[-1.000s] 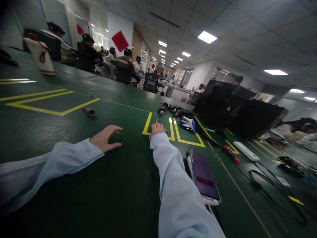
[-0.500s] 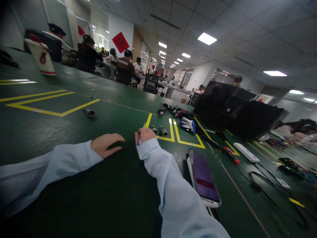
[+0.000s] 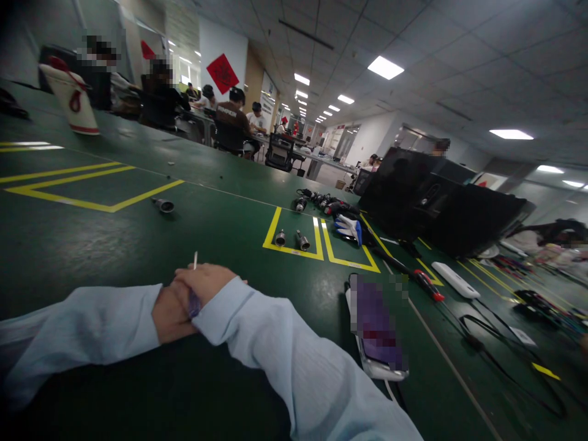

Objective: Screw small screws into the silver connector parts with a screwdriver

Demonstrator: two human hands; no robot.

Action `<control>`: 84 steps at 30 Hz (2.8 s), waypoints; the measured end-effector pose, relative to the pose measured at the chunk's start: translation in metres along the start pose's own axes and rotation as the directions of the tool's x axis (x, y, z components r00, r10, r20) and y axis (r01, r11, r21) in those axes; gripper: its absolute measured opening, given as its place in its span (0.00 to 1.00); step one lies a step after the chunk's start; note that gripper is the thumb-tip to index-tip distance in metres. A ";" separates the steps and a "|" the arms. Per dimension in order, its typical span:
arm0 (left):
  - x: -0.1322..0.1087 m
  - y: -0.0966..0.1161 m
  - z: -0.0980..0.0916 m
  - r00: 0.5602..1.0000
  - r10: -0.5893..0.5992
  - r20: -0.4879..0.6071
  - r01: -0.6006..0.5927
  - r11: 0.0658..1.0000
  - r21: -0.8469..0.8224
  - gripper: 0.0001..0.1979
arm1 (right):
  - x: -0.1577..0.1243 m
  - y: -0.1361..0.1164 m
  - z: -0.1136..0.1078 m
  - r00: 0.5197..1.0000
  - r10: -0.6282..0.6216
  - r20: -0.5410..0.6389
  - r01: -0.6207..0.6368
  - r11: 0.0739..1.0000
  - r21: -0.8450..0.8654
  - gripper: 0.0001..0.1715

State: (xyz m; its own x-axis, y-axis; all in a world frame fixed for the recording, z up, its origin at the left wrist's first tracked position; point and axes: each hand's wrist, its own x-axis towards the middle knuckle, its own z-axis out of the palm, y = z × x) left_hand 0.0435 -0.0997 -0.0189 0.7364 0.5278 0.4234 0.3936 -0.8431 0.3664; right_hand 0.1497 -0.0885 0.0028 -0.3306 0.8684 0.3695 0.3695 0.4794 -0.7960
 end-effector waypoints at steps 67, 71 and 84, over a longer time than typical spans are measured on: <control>-0.009 0.023 -0.066 0.939 0.254 0.231 -0.330 0.854 0.403 0.05 | -0.062 -0.007 -0.012 0.993 -0.054 -0.109 0.059 0.997 0.044 0.13; -0.008 0.023 -0.068 0.925 0.282 0.255 -0.372 0.811 0.452 0.05 | -0.061 -0.007 -0.010 0.988 -0.055 -0.144 0.064 0.996 0.057 0.14; -0.008 -0.008 -0.065 0.981 0.180 0.075 -0.190 0.970 0.149 0.16 | -0.060 -0.033 -0.032 0.902 0.210 -0.378 -0.104 0.954 0.281 0.18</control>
State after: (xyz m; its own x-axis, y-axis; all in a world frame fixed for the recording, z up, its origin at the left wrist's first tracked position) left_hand -0.0016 -0.0901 0.0285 0.8344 0.3578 0.4193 0.3243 -0.9337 0.1515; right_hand 0.1848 -0.1531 0.0223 0.1079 0.9316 0.3472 0.1429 0.3310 -0.9327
